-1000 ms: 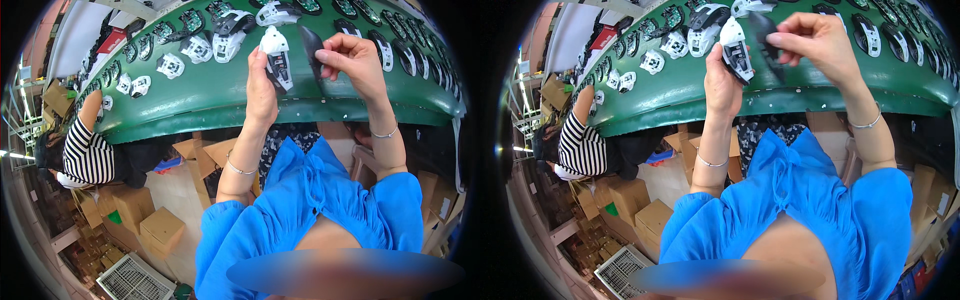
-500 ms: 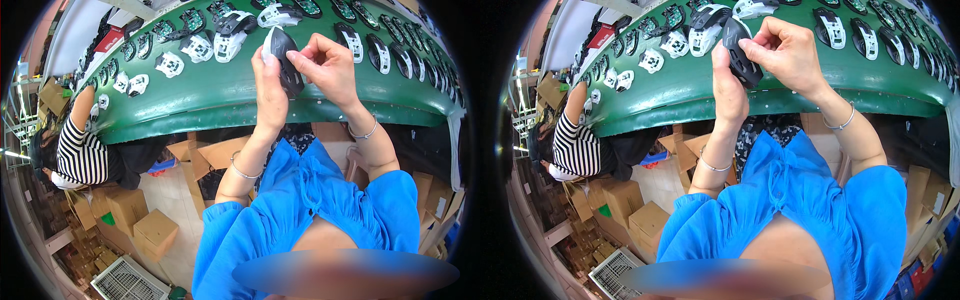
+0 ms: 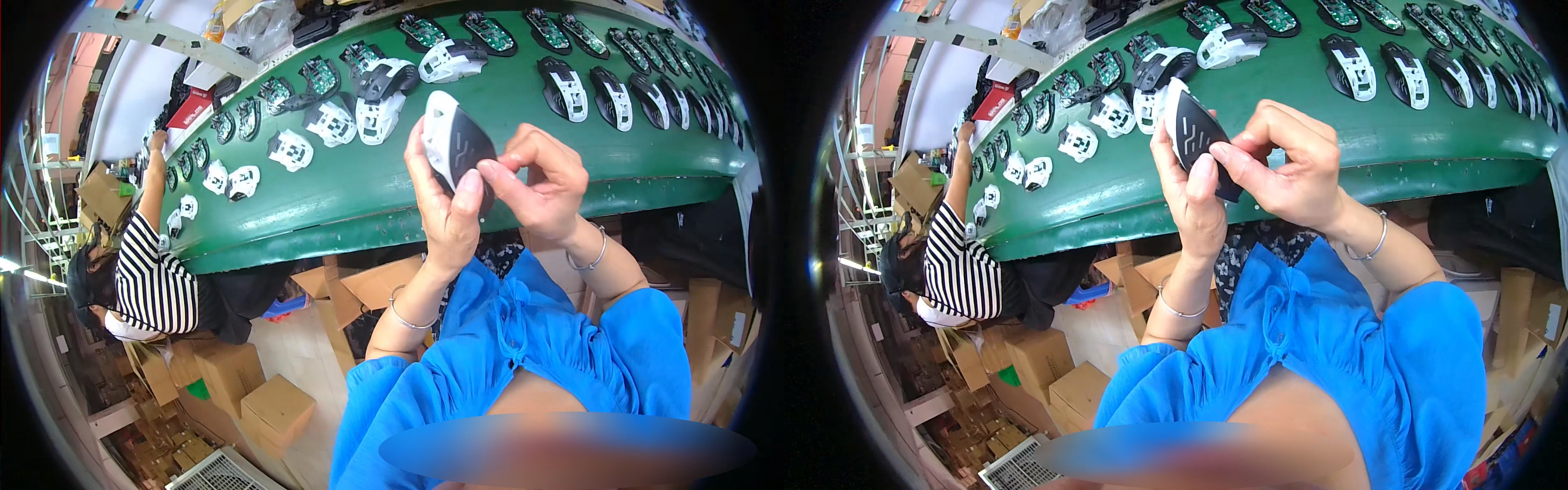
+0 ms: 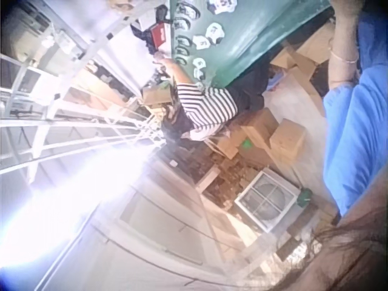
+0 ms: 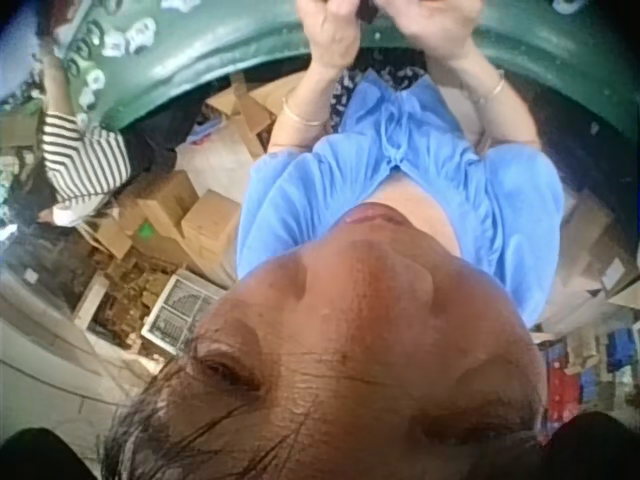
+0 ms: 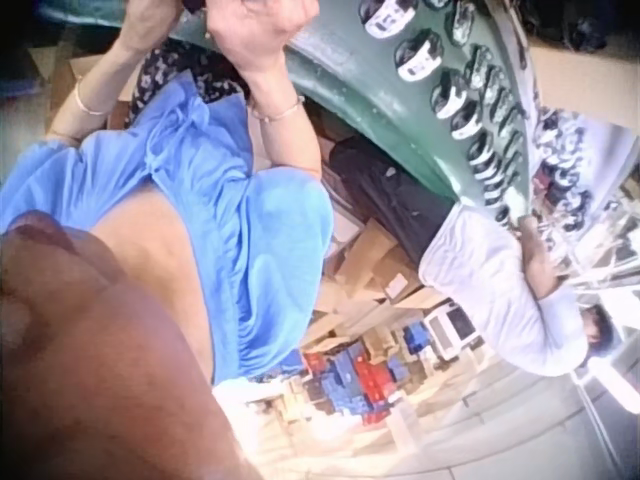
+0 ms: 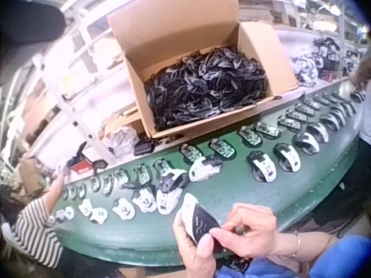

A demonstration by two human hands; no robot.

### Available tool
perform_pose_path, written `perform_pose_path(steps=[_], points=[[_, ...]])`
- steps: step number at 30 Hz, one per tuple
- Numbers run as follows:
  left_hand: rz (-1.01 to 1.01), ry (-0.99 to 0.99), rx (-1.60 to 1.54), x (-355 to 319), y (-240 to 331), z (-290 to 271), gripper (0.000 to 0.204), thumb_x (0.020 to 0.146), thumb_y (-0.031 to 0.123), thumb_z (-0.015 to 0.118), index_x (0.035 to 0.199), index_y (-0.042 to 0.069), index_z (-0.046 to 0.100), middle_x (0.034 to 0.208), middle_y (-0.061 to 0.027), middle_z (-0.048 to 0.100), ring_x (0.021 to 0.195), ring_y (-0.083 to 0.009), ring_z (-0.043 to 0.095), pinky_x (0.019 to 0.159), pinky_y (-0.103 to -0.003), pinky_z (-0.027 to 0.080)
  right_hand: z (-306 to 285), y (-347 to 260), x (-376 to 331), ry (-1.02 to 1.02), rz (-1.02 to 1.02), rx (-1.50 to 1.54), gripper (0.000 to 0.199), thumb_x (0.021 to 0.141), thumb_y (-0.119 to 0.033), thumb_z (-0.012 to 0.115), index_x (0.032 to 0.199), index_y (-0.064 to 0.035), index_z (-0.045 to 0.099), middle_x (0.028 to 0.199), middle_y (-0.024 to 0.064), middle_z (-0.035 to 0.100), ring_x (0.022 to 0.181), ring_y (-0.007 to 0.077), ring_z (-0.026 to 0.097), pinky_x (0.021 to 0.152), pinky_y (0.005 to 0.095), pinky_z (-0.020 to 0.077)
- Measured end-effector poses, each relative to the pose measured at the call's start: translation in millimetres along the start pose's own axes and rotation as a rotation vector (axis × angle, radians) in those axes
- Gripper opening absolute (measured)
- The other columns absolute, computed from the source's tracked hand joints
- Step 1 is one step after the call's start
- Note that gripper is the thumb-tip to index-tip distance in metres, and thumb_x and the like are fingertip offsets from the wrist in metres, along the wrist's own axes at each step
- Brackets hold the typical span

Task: The person assembles computer mice by hand, fitting internal components into plastic casings at a production line.

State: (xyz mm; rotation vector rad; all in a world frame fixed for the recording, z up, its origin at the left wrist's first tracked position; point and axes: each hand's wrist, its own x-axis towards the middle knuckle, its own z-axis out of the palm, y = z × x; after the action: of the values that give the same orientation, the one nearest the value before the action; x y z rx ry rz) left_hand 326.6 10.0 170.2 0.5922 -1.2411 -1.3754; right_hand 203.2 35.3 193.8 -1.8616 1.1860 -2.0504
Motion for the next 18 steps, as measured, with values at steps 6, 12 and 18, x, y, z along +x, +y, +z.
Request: perform_pose_path(steps=[6, 12, 18], points=[[0.203, 0.007, 0.414, 0, 1, -10, 0.079, 0.078, 0.025, 0.062, 0.139, -0.005, 0.022, 0.128, -0.0167, 0.037, 0.114, -0.0240, 0.043, 0.096, -0.035, 0.038, -9, -15, 4, -0.178, 0.488, 0.218, 0.021, 0.077, -0.005, 0.073, 0.068, -0.0011, 0.055, 0.062, 0.0001, 0.056, 0.057, 0.0028, 0.053, 0.046, 0.0184, 0.0399], [0.449, -0.108, 0.602, 13, 0, -30, 0.081, 0.069, 0.020, 0.072, 0.134, -0.007, 0.033, 0.118, -0.0204, 0.048, 0.104, -0.0316, 0.053, 0.088, -0.038, 0.045, -16, -11, 21, -0.304, 0.532, 0.210, 0.013, 0.076, -0.006, 0.072, 0.079, 0.0005, 0.061, 0.072, 0.0021, 0.063, 0.068, 0.0065, 0.060, 0.061, 0.0206, 0.0484], [0.483, -0.222, 0.678, 14, 12, -23, 0.081, 0.065, 0.014, 0.075, 0.133, -0.007, 0.036, 0.109, -0.0189, 0.053, 0.096, -0.0309, 0.057, 0.083, -0.037, 0.047, -33, -12, 32, -0.437, 0.685, 0.489, 0.019, 0.073, -0.004, 0.073, 0.089, 0.0031, 0.064, 0.078, 0.0042, 0.066, 0.072, 0.0076, 0.061, 0.067, 0.0216, 0.0504]])
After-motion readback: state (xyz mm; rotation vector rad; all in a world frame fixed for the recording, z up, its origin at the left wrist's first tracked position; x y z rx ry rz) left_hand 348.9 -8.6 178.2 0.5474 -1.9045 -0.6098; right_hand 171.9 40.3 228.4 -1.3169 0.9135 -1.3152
